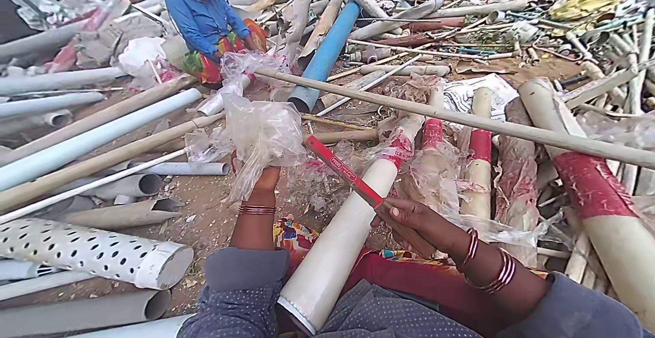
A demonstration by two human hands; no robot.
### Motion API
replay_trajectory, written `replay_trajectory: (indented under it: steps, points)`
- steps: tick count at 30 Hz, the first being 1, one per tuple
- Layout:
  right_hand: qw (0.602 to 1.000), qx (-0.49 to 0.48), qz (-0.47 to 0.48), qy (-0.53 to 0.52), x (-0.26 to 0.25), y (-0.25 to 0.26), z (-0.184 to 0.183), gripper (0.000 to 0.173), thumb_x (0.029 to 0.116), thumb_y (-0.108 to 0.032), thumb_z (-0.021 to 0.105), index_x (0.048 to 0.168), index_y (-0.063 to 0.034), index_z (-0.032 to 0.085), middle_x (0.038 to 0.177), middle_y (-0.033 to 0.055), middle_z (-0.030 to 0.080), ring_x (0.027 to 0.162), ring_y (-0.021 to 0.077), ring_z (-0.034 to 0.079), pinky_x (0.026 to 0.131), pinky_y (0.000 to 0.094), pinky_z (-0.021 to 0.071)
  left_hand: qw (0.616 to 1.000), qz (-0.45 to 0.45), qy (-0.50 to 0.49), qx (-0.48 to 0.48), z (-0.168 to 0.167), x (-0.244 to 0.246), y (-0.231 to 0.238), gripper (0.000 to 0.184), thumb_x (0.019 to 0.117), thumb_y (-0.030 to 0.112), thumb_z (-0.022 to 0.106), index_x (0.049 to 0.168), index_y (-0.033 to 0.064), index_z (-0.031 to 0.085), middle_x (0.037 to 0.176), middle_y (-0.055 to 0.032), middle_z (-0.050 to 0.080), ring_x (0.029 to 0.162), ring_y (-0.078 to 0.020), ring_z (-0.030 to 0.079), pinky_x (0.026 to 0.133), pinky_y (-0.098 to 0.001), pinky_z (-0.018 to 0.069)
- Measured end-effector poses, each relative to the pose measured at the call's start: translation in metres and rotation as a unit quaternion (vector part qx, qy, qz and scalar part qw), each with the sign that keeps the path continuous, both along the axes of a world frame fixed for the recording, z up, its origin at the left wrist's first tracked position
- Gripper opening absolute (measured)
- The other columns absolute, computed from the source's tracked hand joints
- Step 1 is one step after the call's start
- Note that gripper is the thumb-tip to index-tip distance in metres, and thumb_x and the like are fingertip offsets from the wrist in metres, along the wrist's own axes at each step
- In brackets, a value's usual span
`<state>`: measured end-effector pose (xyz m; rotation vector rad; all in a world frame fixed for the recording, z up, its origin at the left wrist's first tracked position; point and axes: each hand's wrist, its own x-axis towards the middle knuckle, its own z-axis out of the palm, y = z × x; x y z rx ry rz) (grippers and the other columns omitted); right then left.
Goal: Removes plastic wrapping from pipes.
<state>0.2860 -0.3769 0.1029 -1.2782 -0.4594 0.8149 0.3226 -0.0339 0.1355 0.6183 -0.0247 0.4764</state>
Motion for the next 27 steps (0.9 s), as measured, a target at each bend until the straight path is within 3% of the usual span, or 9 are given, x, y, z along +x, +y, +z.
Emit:
replay_trajectory:
  steps: [3,5,7,11,14,15,19,23,27]
  points:
    - [0.999,0.007,0.022,-0.045,0.001,-0.002,0.000,0.036,0.1017,-0.044,0.056,0.128,-0.0193,0.060,0.107,-0.0091,0.074,0.057,-0.0008,0.061,0.050,0.0159,0.0514,0.994,-0.078,-0.014,0.073,-0.037,0.009,0.016,0.055,0.1093,0.046,0.012,0.123,0.0172,0.056,0.108,-0.0012,0.067,0.104,-0.0125,0.064,0.090,-0.0349,0.0553]
    - [0.997,-0.006,0.034,-0.069,-0.001,-0.002,0.002,0.036,0.1027,-0.044,0.055,0.128,-0.0182,0.060,0.106,-0.0104,0.073,0.057,-0.0023,0.059,0.050,0.0152,0.0508,0.980,-0.112,0.001,0.167,-0.064,0.016,0.024,0.041,0.1098,0.036,0.027,0.120,0.0155,0.062,0.102,0.0012,0.071,0.096,-0.0069,0.068,0.083,-0.0276,0.0577]
    - [0.996,-0.025,0.027,-0.085,-0.005,-0.001,0.004,0.034,0.1043,-0.039,0.053,0.128,-0.0155,0.061,0.105,-0.0109,0.073,0.058,-0.0031,0.059,0.051,0.0150,0.0511,0.951,-0.100,0.115,0.270,-0.059,0.009,0.011,0.033,0.1124,0.018,0.023,0.129,0.0096,0.050,0.102,0.0001,0.058,0.092,-0.0027,0.059,0.081,-0.0199,0.0505]
    - [0.992,-0.069,0.003,-0.105,-0.008,-0.001,0.008,0.030,0.1060,-0.032,0.048,0.125,-0.0127,0.060,0.102,-0.0095,0.071,0.056,-0.0039,0.056,0.050,0.0143,0.0493,0.955,-0.194,0.124,0.187,-0.050,0.013,0.001,0.045,0.1114,0.031,0.019,0.113,0.0170,0.062,0.098,-0.0005,0.073,0.091,-0.0104,0.070,0.079,-0.0301,0.0596]
    - [0.985,-0.139,-0.016,-0.099,-0.013,0.002,0.017,0.029,0.1078,-0.027,0.046,0.128,-0.0101,0.059,0.101,-0.0066,0.070,0.053,-0.0036,0.053,0.049,0.0144,0.0475,0.875,-0.113,0.239,0.406,-0.010,-0.012,-0.029,0.029,0.1082,-0.001,0.029,0.124,-0.0017,0.054,0.096,-0.0053,0.058,0.084,-0.0074,0.059,0.079,-0.0225,0.0514]
    - [0.982,-0.166,-0.022,-0.092,-0.014,0.004,0.020,0.030,0.1087,-0.026,0.046,0.130,-0.0089,0.058,0.102,-0.0049,0.070,0.053,-0.0029,0.053,0.049,0.0151,0.0474,0.876,-0.047,0.280,0.390,0.004,-0.020,-0.045,0.025,0.1052,-0.004,0.034,0.114,-0.0064,0.058,0.087,-0.0081,0.064,0.075,-0.0095,0.062,0.074,-0.0238,0.0532]
    - [0.968,-0.237,-0.036,-0.066,-0.012,0.006,0.027,0.029,0.1105,-0.026,0.045,0.133,-0.0097,0.056,0.098,-0.0028,0.070,0.051,-0.0002,0.052,0.048,0.0174,0.0469,0.873,0.031,0.335,0.354,0.018,-0.044,-0.054,0.031,0.1121,0.012,0.034,0.125,-0.0111,0.049,0.097,-0.0102,0.062,0.082,-0.0077,0.064,0.076,-0.0202,0.0535]
    - [0.964,-0.258,-0.038,-0.060,-0.009,0.004,0.028,0.029,0.1113,-0.027,0.043,0.133,-0.0105,0.055,0.096,-0.0028,0.070,0.050,0.0007,0.052,0.048,0.0181,0.0462,0.848,-0.056,0.278,0.449,0.013,-0.027,-0.053,0.029,0.1117,0.018,0.036,0.133,0.0035,0.051,0.106,-0.0009,0.060,0.090,0.0013,0.057,0.080,-0.0149,0.0475]
    - [0.957,-0.276,-0.040,-0.074,-0.006,0.005,0.030,0.032,0.1114,-0.029,0.044,0.134,-0.0106,0.055,0.095,-0.0017,0.069,0.052,0.0013,0.053,0.049,0.0193,0.0460,0.926,-0.102,0.171,0.320,-0.029,-0.003,-0.028,0.035,0.1044,0.024,0.020,0.105,0.0210,0.055,0.086,0.0084,0.068,0.080,-0.0013,0.067,0.071,-0.0229,0.0568]
